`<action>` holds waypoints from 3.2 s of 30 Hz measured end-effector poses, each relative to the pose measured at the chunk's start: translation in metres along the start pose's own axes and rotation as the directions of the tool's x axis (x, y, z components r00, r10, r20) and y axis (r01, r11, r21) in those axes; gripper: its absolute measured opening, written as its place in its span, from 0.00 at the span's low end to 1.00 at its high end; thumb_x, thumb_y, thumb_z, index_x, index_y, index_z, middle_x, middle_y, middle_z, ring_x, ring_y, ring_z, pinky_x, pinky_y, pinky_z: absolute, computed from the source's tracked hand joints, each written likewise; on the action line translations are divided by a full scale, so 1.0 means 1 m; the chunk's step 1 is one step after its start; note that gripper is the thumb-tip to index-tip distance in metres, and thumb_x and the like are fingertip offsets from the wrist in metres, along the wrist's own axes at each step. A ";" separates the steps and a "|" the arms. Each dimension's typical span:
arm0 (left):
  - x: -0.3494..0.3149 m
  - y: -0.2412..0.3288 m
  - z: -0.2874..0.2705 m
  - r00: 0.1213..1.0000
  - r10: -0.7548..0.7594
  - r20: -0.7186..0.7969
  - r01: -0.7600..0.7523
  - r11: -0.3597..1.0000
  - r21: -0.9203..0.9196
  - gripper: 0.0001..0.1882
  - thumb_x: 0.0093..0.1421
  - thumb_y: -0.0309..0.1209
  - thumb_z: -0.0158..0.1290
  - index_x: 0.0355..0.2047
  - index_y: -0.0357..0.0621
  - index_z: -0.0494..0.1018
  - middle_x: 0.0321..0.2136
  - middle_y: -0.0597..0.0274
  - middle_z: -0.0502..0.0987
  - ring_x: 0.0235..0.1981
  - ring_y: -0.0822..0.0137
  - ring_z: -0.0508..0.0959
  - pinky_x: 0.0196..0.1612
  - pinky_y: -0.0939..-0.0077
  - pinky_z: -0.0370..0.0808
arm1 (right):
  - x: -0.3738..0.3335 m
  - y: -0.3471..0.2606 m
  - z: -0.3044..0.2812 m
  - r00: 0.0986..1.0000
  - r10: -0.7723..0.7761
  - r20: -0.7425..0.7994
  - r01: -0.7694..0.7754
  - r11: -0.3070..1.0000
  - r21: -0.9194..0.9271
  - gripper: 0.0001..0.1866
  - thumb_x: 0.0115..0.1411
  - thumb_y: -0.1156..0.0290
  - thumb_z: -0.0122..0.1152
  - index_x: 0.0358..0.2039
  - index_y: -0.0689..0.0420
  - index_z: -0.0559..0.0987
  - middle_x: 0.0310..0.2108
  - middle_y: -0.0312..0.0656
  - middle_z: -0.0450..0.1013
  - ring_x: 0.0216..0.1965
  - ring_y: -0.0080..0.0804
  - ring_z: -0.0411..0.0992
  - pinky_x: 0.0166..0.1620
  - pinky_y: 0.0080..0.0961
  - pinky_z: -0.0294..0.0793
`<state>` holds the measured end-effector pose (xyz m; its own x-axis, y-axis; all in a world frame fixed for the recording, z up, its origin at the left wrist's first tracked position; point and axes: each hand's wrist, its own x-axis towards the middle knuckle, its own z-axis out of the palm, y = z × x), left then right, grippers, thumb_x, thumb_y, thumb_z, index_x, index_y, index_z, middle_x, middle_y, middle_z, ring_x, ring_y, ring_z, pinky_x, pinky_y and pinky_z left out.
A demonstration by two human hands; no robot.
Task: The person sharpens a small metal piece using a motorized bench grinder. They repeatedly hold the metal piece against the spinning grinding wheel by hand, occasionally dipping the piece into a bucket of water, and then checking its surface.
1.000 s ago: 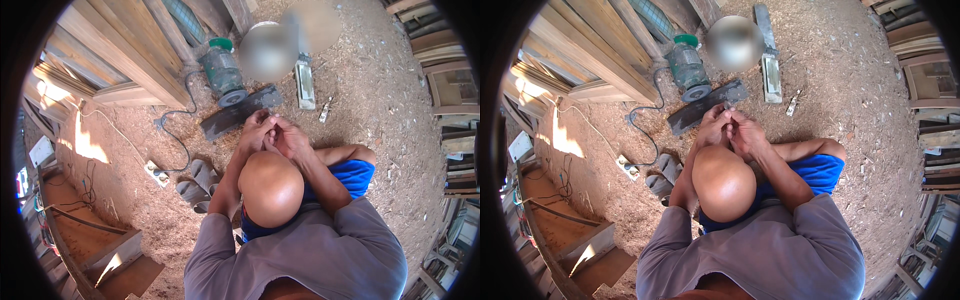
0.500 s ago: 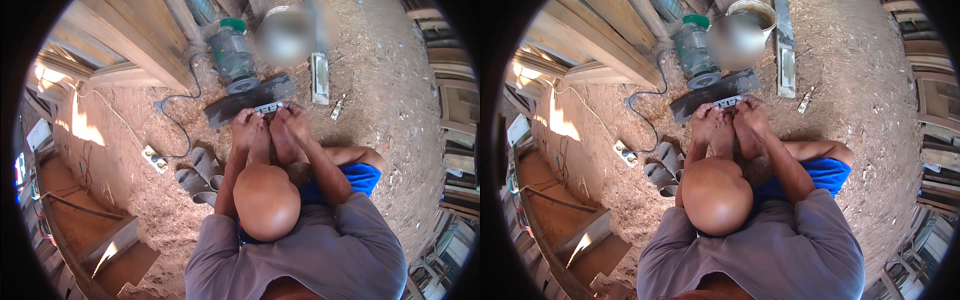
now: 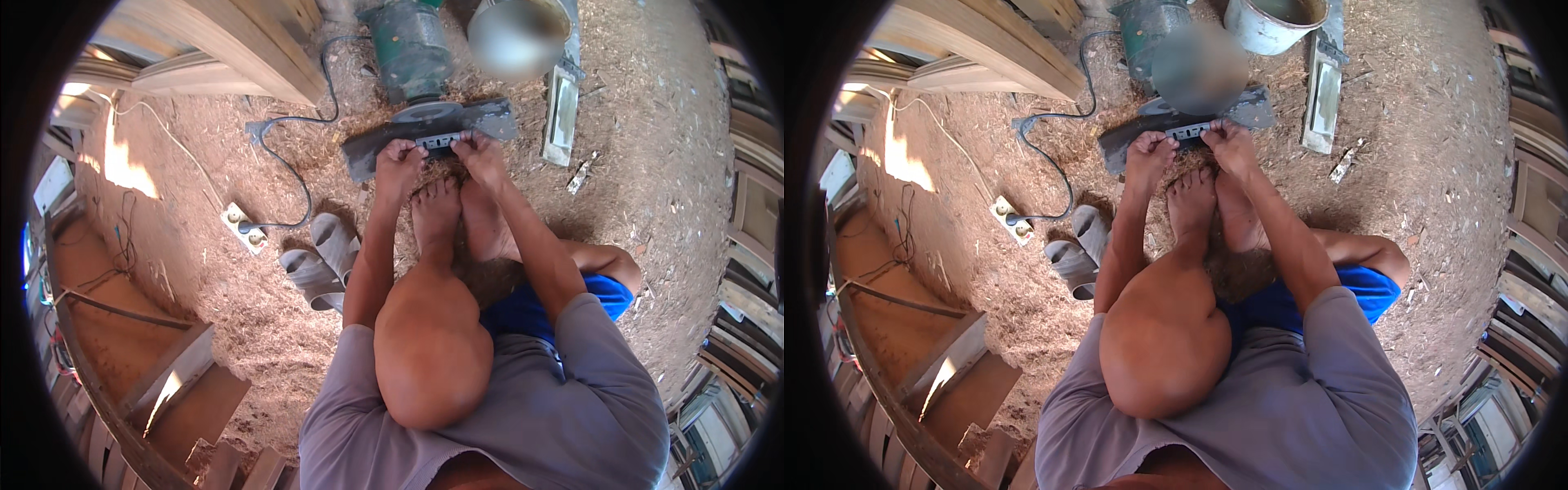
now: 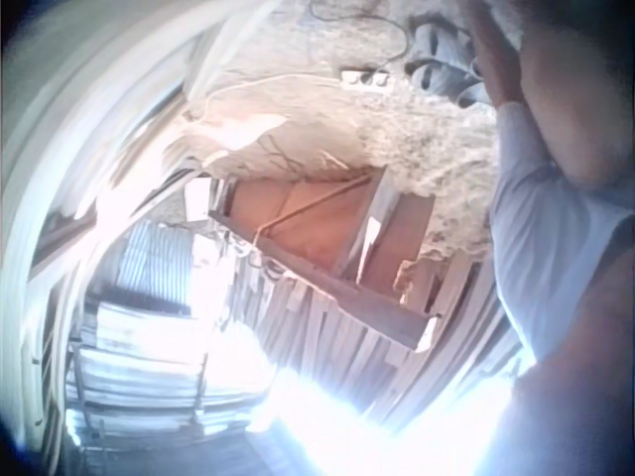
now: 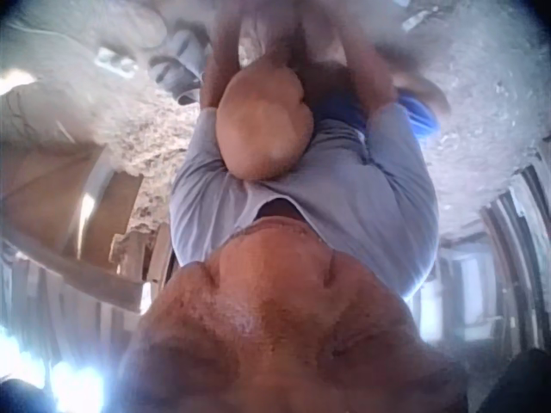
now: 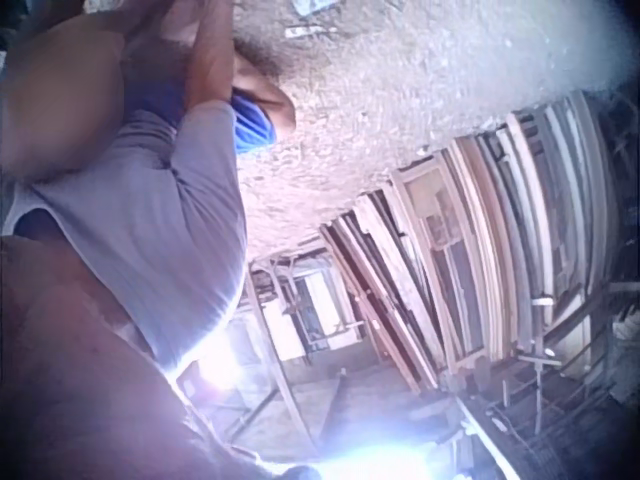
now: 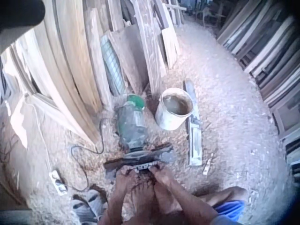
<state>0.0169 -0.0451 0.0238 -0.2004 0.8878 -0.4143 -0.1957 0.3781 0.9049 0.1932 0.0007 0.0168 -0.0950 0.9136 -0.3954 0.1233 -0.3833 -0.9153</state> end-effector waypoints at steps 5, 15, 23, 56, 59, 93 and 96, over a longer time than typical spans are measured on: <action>0.015 0.002 -0.006 1.000 0.015 -0.020 -0.014 0.997 0.072 0.03 0.59 0.23 0.54 0.32 0.38 0.71 0.25 0.62 0.78 0.21 0.79 0.73 0.23 0.86 0.71 | 0.012 -0.007 0.007 1.000 -0.004 0.031 0.003 0.999 0.032 0.08 0.54 0.74 0.64 0.31 0.64 0.75 0.25 0.34 0.72 0.29 0.18 0.65 0.35 0.18 0.67; 0.034 0.012 -0.002 0.996 -0.009 -0.094 0.025 0.985 0.171 0.05 0.59 0.27 0.55 0.32 0.37 0.73 0.26 0.62 0.79 0.22 0.78 0.77 0.23 0.86 0.73 | 0.026 -0.019 0.006 0.998 0.049 0.035 -0.041 0.980 -0.194 0.13 0.55 0.71 0.63 0.38 0.65 0.77 0.24 0.41 0.76 0.23 0.23 0.72 0.30 0.21 0.71; 0.036 0.010 -0.004 0.990 -0.032 -0.138 0.052 0.987 0.149 0.06 0.58 0.25 0.54 0.33 0.35 0.74 0.28 0.58 0.80 0.24 0.74 0.80 0.24 0.83 0.75 | 0.024 -0.030 0.016 0.999 0.045 0.028 -0.041 0.990 -0.132 0.13 0.57 0.73 0.61 0.39 0.69 0.77 0.26 0.44 0.78 0.24 0.23 0.75 0.28 0.21 0.72; 0.045 -0.001 -0.009 0.994 -0.083 -0.075 0.073 0.989 -0.127 0.07 0.60 0.27 0.55 0.35 0.35 0.72 0.30 0.52 0.80 0.28 0.67 0.82 0.28 0.80 0.79 | 0.032 -0.014 0.031 0.993 0.039 -0.113 -0.039 0.999 -0.001 0.10 0.52 0.74 0.67 0.32 0.66 0.77 0.25 0.40 0.77 0.24 0.20 0.73 0.27 0.15 0.69; 0.046 0.001 -0.011 0.993 -0.094 -0.065 0.083 0.986 -0.144 0.07 0.59 0.27 0.55 0.36 0.35 0.72 0.30 0.52 0.80 0.28 0.66 0.82 0.28 0.79 0.79 | 0.034 -0.013 0.032 0.993 0.044 -0.110 -0.049 0.998 -0.037 0.10 0.52 0.75 0.67 0.33 0.68 0.77 0.24 0.40 0.77 0.23 0.21 0.73 0.27 0.15 0.70; 0.048 -0.001 -0.010 0.992 -0.100 -0.074 0.084 0.978 -0.192 0.05 0.59 0.24 0.53 0.33 0.35 0.71 0.27 0.54 0.79 0.25 0.68 0.81 0.25 0.82 0.77 | 0.032 -0.014 0.037 0.985 0.110 -0.137 -0.105 0.994 0.037 0.13 0.52 0.76 0.65 0.37 0.69 0.78 0.26 0.43 0.78 0.25 0.23 0.76 0.28 0.15 0.73; 0.047 0.000 -0.012 0.991 -0.108 -0.074 0.091 0.975 -0.203 0.04 0.59 0.24 0.53 0.33 0.34 0.71 0.27 0.54 0.79 0.25 0.68 0.81 0.25 0.81 0.78 | 0.032 -0.013 0.038 0.985 0.103 -0.138 -0.103 0.995 0.008 0.13 0.52 0.76 0.66 0.37 0.69 0.78 0.26 0.43 0.78 0.24 0.23 0.76 0.28 0.15 0.73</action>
<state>-0.0039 -0.0063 0.0031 -0.2490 0.8200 -0.5154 -0.4036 0.3959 0.8249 0.1505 0.0299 0.0135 0.0559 0.8791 -0.4733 0.1244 -0.4765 -0.8704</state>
